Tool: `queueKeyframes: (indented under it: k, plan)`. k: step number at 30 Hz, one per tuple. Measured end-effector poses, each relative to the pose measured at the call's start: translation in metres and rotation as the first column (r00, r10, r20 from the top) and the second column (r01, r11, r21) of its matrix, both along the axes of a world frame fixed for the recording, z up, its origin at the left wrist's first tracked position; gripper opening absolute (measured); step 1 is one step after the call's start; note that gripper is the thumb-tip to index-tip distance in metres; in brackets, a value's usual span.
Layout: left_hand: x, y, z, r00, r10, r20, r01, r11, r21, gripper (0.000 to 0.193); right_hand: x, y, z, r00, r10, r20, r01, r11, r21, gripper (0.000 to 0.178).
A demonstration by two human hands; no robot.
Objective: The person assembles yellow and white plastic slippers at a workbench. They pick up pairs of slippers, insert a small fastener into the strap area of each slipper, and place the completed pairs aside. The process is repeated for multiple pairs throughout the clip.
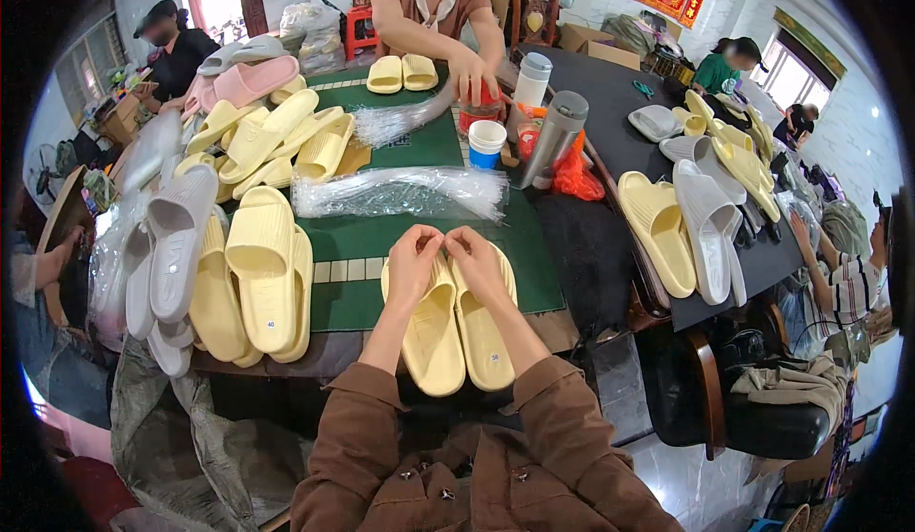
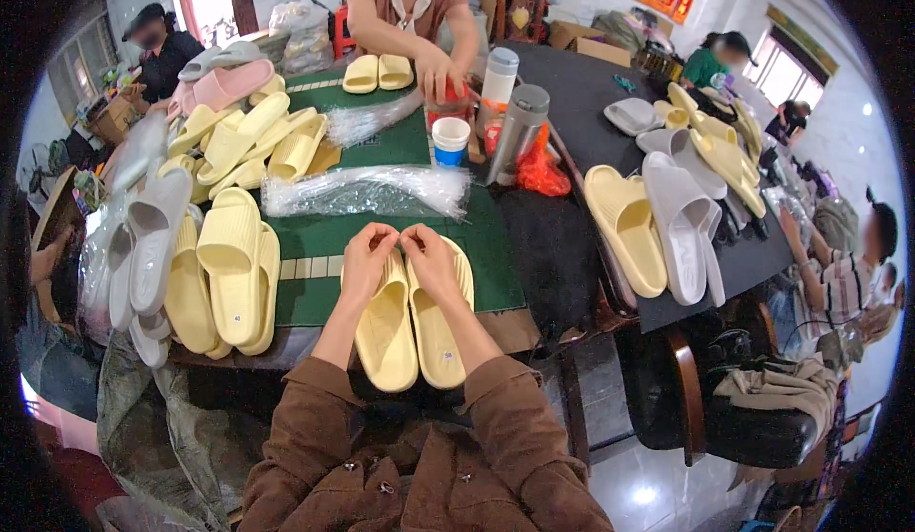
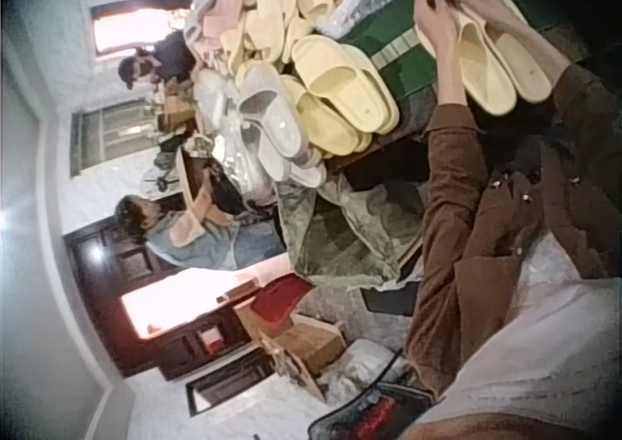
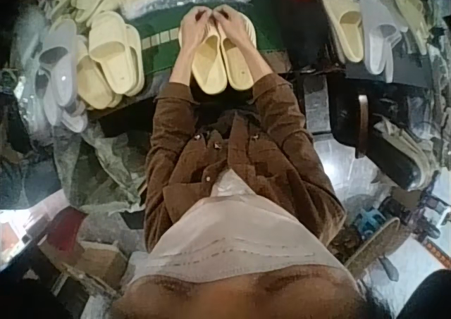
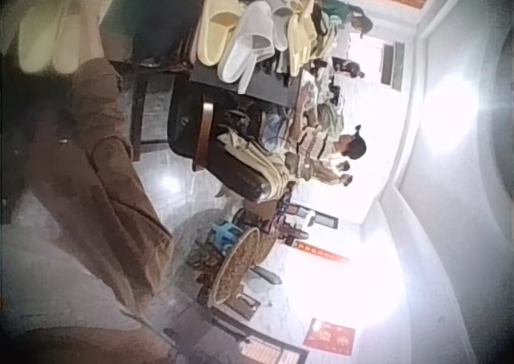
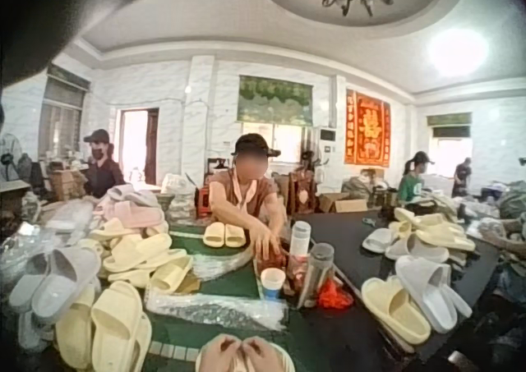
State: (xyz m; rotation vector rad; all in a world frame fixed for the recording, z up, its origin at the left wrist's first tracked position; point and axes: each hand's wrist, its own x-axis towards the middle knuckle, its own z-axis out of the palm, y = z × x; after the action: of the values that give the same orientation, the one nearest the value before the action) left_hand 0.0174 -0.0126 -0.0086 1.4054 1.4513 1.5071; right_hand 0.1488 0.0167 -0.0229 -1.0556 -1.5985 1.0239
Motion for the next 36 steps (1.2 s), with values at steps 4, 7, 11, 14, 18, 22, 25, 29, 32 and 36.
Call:
queueKeyframes:
  k: [4, 7, 11, 14, 18, 22, 25, 29, 32, 36]
  plan:
    - [-0.001, 0.001, -0.003, 1.000, -0.011, 0.021, 0.010, 1.000, 0.020, 0.009, -0.001, 0.002, -0.004, 1.000, -0.011, 0.019, 0.010, 0.999, 0.048, 0.017]
    - [-0.002, 0.001, -0.005, 1.000, -0.014, 0.024, 0.013, 1.000, 0.024, 0.009, -0.001, 0.004, -0.009, 0.999, -0.004, 0.049, 0.002, 0.999, 0.035, 0.018]
    - [-0.001, 0.000, 0.000, 0.998, -0.051, 0.030, 0.051, 0.999, -0.017, 0.010, 0.002, 0.006, -0.014, 1.000, 0.020, 0.013, -0.021, 0.998, 0.055, 0.017]
    - [-0.004, 0.000, 0.000, 0.997, -0.070, 0.025, 0.071, 0.997, -0.036, 0.012, 0.000, 0.006, -0.014, 1.000, 0.004, 0.027, -0.005, 1.000, 0.020, 0.018]
    - [-0.002, 0.000, -0.003, 0.997, -0.020, 0.077, 0.019, 1.000, 0.014, 0.010, -0.002, 0.001, -0.006, 1.000, 0.004, -0.020, -0.004, 0.999, 0.034, 0.015]
    - [-0.003, 0.001, -0.003, 0.990, -0.032, 0.134, 0.029, 0.999, 0.025, 0.009, -0.003, -0.004, 0.002, 0.998, 0.010, -0.059, -0.010, 1.000, 0.000, 0.012]
    - [-0.002, 0.000, -0.001, 0.986, -0.043, 0.161, 0.044, 0.999, -0.003, 0.011, -0.001, -0.003, 0.003, 0.998, 0.034, -0.060, -0.036, 0.999, -0.037, 0.011]
    - [-0.002, 0.001, 0.001, 0.991, -0.043, 0.127, 0.047, 0.998, -0.031, 0.011, 0.000, 0.001, -0.003, 0.999, 0.035, -0.041, -0.037, 0.999, -0.036, 0.008]
    - [-0.007, 0.001, -0.004, 0.992, -0.045, 0.114, 0.050, 0.998, -0.043, 0.011, -0.003, -0.003, 0.001, 0.996, 0.043, -0.074, -0.045, 0.999, -0.027, 0.007]
    - [-0.006, 0.002, -0.004, 0.993, -0.056, 0.101, 0.059, 0.998, -0.034, 0.012, 0.000, -0.002, 0.001, 0.990, 0.078, -0.118, -0.087, 0.994, -0.068, 0.007]
